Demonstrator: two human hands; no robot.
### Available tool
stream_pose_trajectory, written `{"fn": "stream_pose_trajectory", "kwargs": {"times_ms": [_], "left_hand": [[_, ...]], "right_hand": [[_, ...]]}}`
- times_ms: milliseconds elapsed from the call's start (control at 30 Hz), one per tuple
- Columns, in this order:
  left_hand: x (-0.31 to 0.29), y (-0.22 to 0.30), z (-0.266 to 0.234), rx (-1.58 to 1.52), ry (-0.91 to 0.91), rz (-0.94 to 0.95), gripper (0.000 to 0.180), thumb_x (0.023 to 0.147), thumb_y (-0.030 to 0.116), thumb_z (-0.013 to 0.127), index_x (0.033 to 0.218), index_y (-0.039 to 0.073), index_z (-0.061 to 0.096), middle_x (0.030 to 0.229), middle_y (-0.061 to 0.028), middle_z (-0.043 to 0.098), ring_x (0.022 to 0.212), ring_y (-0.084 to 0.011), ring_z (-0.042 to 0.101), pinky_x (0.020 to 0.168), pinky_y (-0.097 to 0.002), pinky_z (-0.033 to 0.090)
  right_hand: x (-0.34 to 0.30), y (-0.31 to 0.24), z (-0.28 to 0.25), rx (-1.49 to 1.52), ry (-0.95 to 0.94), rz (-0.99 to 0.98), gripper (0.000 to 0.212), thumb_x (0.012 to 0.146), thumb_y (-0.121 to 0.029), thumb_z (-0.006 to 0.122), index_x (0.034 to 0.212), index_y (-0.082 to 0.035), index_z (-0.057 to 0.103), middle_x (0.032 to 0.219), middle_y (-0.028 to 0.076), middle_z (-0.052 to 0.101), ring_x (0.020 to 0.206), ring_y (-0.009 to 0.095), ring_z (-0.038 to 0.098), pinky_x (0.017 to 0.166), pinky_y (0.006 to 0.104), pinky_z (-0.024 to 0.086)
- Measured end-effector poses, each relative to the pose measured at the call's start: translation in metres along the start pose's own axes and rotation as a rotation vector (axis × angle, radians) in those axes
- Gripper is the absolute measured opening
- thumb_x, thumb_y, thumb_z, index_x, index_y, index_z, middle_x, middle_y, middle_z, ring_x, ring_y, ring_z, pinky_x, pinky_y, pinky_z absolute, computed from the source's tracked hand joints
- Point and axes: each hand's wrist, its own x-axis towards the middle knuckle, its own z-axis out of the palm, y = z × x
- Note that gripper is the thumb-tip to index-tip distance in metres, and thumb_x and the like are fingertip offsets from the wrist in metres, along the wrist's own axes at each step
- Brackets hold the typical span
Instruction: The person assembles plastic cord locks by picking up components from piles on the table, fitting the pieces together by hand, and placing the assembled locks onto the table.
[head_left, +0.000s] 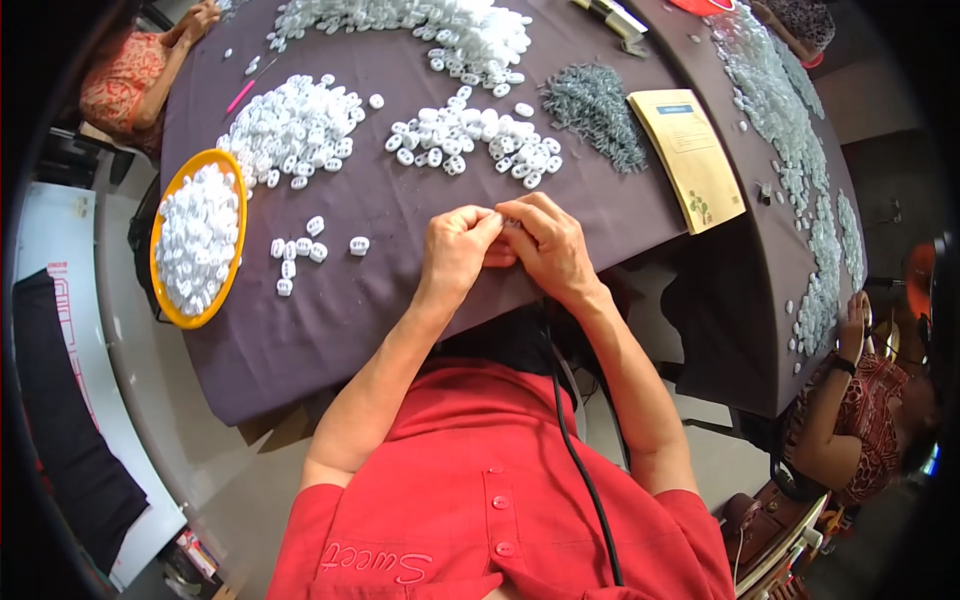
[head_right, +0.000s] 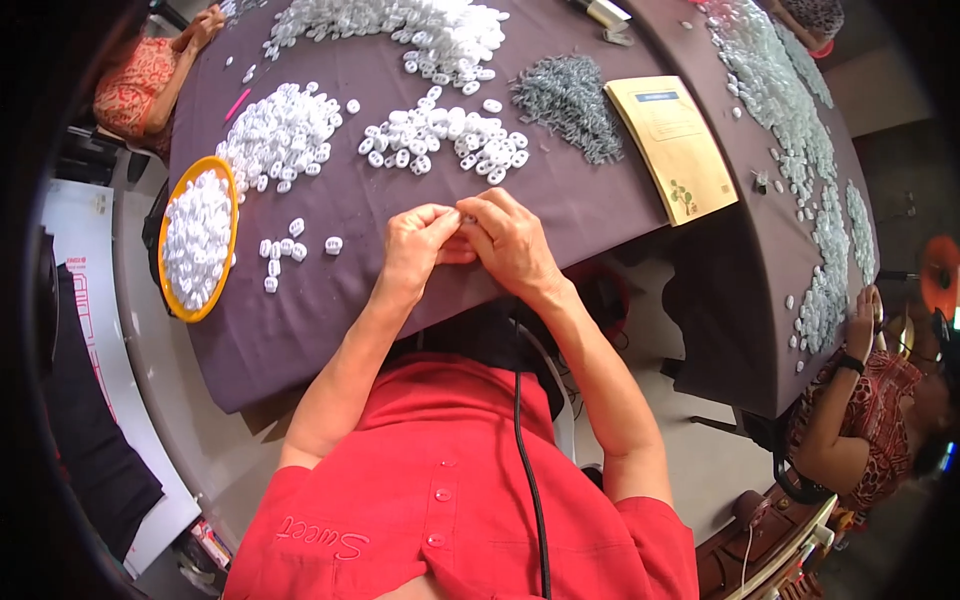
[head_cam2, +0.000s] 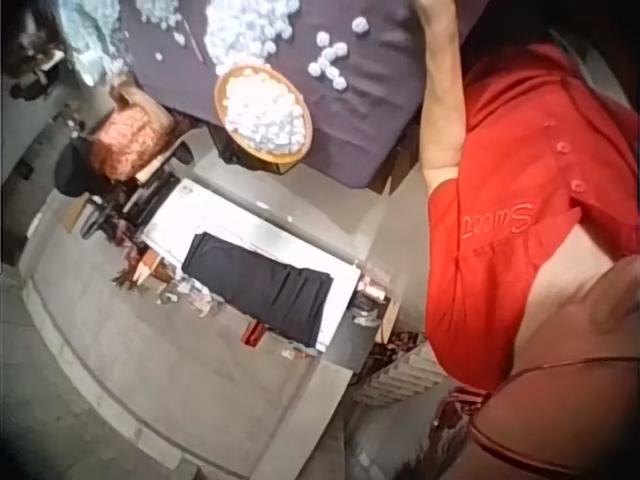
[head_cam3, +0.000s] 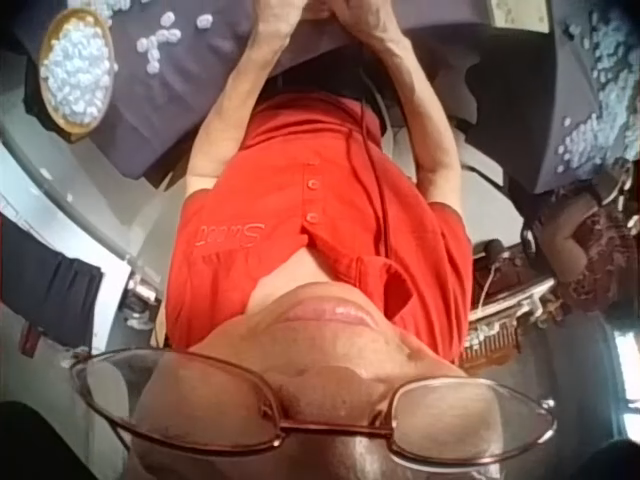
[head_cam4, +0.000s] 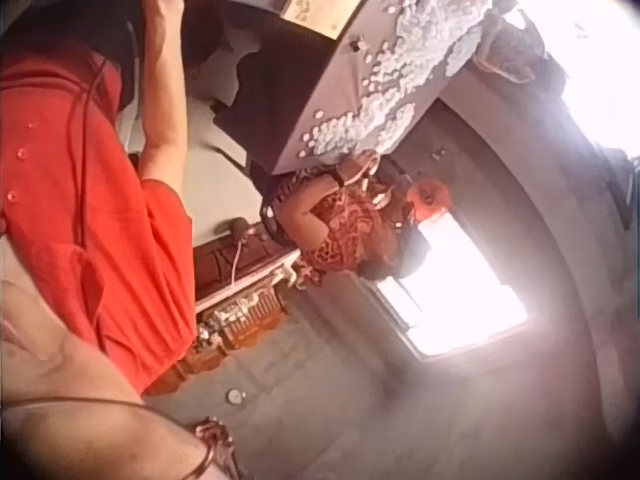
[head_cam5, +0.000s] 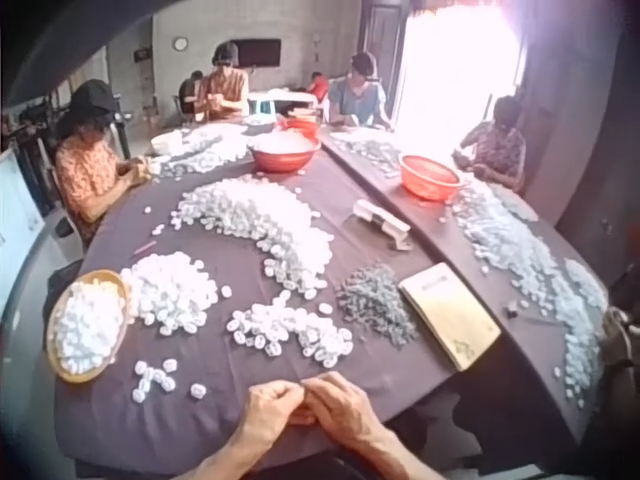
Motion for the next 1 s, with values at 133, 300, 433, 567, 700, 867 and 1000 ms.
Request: {"fn": "stream_pose_trajectory", "kwargs": {"times_ms": [133,300,433,567,700,867,1000], "left_hand": [[-0.003,0.001,0.001,-0.013,0.015,-0.005,0.019,0.089,0.011,0.051,0.088,-0.005,0.061,0.075,-0.0092,0.063,0.062,-0.0139,0.063,0.055,-0.0252,0.055],[-0.003,0.006,0.001,-0.049,-0.003,-0.059,0.019,0.090,0.011,0.051,0.089,-0.006,0.060,0.075,-0.0104,0.062,0.061,-0.0155,0.063,0.055,-0.0254,0.055],[-0.002,0.005,-0.007,-0.052,-0.012,-0.064,0.019,0.089,0.012,0.053,0.092,-0.006,0.059,0.078,-0.0130,0.063,0.065,-0.0195,0.065,0.059,-0.0287,0.056],[0.002,0.004,-0.008,-0.141,-0.049,-0.099,0.019,0.089,0.012,0.054,0.093,-0.006,0.059,0.080,-0.0137,0.063,0.068,-0.0207,0.065,0.061,-0.0297,0.057],[0.002,0.006,-0.013,-0.181,-0.066,-0.094,0.018,0.088,0.012,0.054,0.092,-0.005,0.060,0.080,-0.0131,0.063,0.068,-0.0209,0.065,0.061,-0.0301,0.057],[-0.009,0.013,-0.025,-0.143,-0.004,-0.111,0.018,0.087,0.013,0.055,0.090,-0.005,0.060,0.077,-0.0124,0.063,0.063,-0.0191,0.065,0.056,-0.0284,0.056],[-0.030,0.028,-0.058,0.162,0.125,-0.098,0.018,0.086,0.015,0.057,0.086,-0.003,0.062,0.070,-0.0095,0.063,0.054,-0.0137,0.062,0.045,-0.0233,0.051]], "right_hand": [[0.003,-0.013,-0.017,0.182,-0.132,0.180,0.026,0.073,0.003,0.060,0.098,0.000,0.061,0.085,0.009,0.059,0.072,0.017,0.059,0.062,0.0269,0.047],[0.009,0.024,-0.041,-0.032,0.171,0.170,0.016,0.075,0.003,0.060,0.090,0.000,0.064,0.077,0.008,0.060,0.065,0.015,0.058,0.057,0.0268,0.045],[0.035,0.044,-0.054,-0.392,0.174,0.127,0.012,0.077,-0.005,0.062,0.088,-0.002,0.064,0.077,0.012,0.059,0.067,0.024,0.060,0.060,0.0309,0.046],[0.044,0.056,-0.054,-0.524,0.110,0.143,0.012,0.075,-0.010,0.064,0.084,-0.003,0.064,0.076,0.012,0.059,0.071,0.029,0.059,0.065,0.0361,0.046],[0.047,0.053,-0.050,-0.550,0.071,0.161,0.008,0.077,-0.009,0.060,0.082,-0.002,0.060,0.075,0.013,0.059,0.073,0.031,0.058,0.065,0.0370,0.046],[0.040,0.048,-0.047,-0.444,0.119,0.166,0.010,0.081,-0.010,0.057,0.087,-0.002,0.058,0.073,0.013,0.058,0.067,0.025,0.057,0.062,0.0334,0.044],[0.021,0.026,-0.047,-0.260,0.165,0.294,0.011,0.085,-0.012,0.054,0.087,-0.002,0.058,0.069,0.009,0.056,0.060,0.015,0.051,0.058,0.0288,0.042]]}}
